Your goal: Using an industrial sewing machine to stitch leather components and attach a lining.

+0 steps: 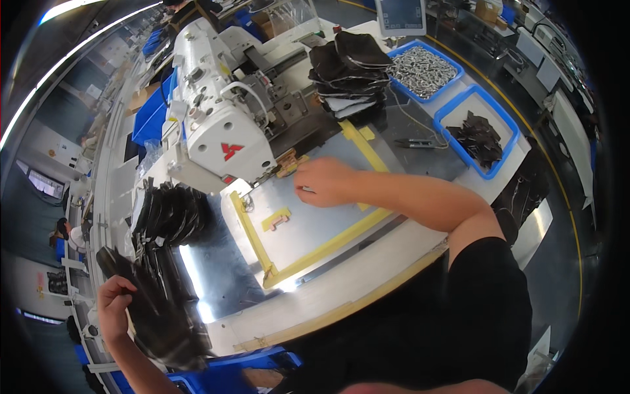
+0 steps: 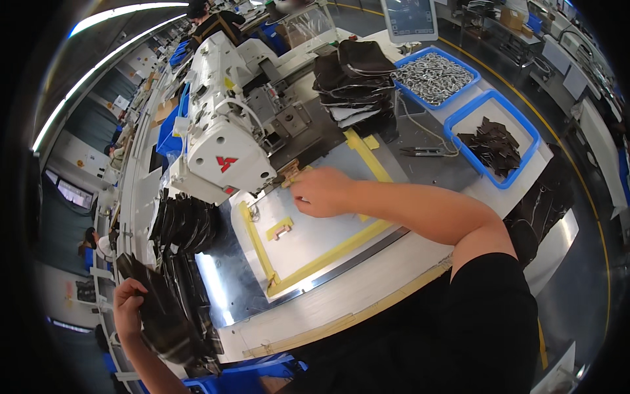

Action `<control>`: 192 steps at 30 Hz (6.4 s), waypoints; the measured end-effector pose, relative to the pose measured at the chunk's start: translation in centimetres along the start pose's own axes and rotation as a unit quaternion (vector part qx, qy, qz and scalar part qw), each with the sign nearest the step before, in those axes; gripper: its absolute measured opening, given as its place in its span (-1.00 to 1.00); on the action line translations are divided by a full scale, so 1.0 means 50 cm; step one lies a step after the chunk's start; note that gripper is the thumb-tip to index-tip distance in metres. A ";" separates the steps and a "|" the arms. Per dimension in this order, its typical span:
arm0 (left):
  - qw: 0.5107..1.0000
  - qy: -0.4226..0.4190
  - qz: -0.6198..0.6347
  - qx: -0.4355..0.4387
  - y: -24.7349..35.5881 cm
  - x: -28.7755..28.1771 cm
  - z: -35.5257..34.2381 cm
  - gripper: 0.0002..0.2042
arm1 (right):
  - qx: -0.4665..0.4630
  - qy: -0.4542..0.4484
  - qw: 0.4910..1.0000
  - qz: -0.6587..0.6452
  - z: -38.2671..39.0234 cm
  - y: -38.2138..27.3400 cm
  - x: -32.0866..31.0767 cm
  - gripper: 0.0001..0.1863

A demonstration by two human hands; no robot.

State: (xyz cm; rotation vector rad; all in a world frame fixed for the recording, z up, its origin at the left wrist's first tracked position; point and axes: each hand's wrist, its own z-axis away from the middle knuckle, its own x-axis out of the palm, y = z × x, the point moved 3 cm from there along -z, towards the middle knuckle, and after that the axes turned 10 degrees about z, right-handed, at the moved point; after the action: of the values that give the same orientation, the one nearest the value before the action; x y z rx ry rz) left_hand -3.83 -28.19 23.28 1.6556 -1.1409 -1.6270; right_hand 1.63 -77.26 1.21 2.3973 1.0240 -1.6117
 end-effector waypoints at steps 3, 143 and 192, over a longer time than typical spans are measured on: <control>0.990 -0.122 -0.031 0.068 0.133 0.148 0.002 -0.78 | -0.056 0.000 0.996 -0.074 0.001 -0.101 -0.085 -0.75; 0.810 -0.033 -0.070 0.581 -0.002 0.586 -0.043 -0.85 | 0.168 -0.191 0.871 -0.421 -0.009 -0.120 -0.158 -0.40; 0.903 -0.262 0.134 0.311 0.052 0.476 -0.103 -0.76 | -0.275 0.120 0.954 -0.026 0.013 -0.176 -0.177 -0.73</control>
State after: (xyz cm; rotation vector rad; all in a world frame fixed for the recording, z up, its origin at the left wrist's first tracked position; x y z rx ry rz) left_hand -1.49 -50.69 13.88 1.3154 -2.2441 -1.6670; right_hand -5.80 -74.99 10.97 2.2092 1.3643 -0.8863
